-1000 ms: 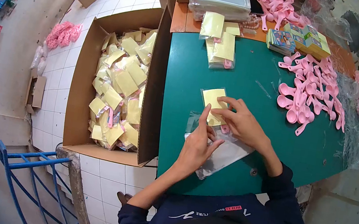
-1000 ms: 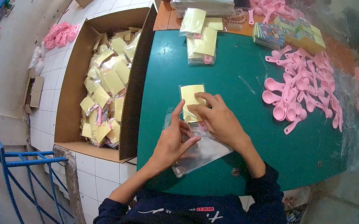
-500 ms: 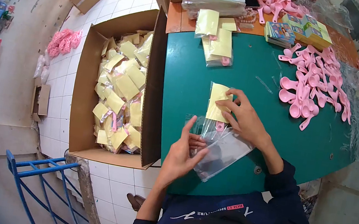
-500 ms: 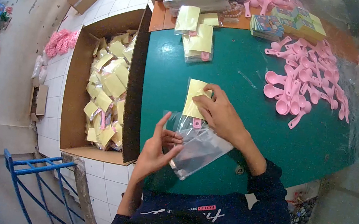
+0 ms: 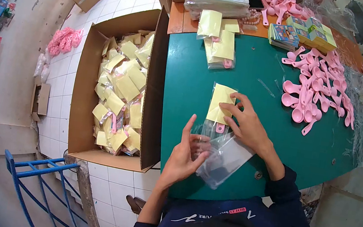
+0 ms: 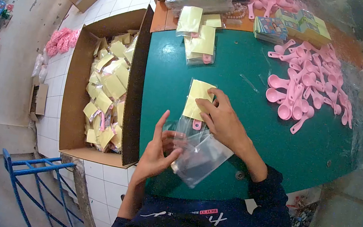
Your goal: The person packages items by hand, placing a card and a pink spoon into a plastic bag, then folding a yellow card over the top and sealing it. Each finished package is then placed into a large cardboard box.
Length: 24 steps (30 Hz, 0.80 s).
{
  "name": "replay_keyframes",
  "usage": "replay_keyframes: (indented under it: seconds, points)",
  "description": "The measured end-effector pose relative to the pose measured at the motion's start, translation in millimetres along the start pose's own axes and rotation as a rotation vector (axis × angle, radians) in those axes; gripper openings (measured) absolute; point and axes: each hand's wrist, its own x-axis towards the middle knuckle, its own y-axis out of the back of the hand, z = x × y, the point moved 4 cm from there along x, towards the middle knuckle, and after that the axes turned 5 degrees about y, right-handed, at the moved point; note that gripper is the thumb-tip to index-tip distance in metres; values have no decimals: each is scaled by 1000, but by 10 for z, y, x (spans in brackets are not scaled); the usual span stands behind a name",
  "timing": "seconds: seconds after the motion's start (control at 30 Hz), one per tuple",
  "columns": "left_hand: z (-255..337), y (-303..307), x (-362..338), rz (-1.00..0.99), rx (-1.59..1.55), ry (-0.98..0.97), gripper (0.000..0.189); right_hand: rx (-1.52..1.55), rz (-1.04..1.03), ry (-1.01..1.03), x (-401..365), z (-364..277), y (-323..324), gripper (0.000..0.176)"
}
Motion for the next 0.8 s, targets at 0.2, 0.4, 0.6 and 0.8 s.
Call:
replay_keyframes:
  seconds: [0.2,0.4,0.6,0.8]
  points:
    - [-55,9,-29,-25,-55,159,67,-203,102,65,-14,-244,97,26]
    - [-63,42,-64,-79,-156,211,54,2,-244,148,-291,-591,-148,25]
    - [-179,26,-88,-204,-465,276,54,-121,-211,160,-352,-684,-128,24]
    - [-152,25,-121,-206,-813,399,56,-355,-90,305,-396,-770,-155,21]
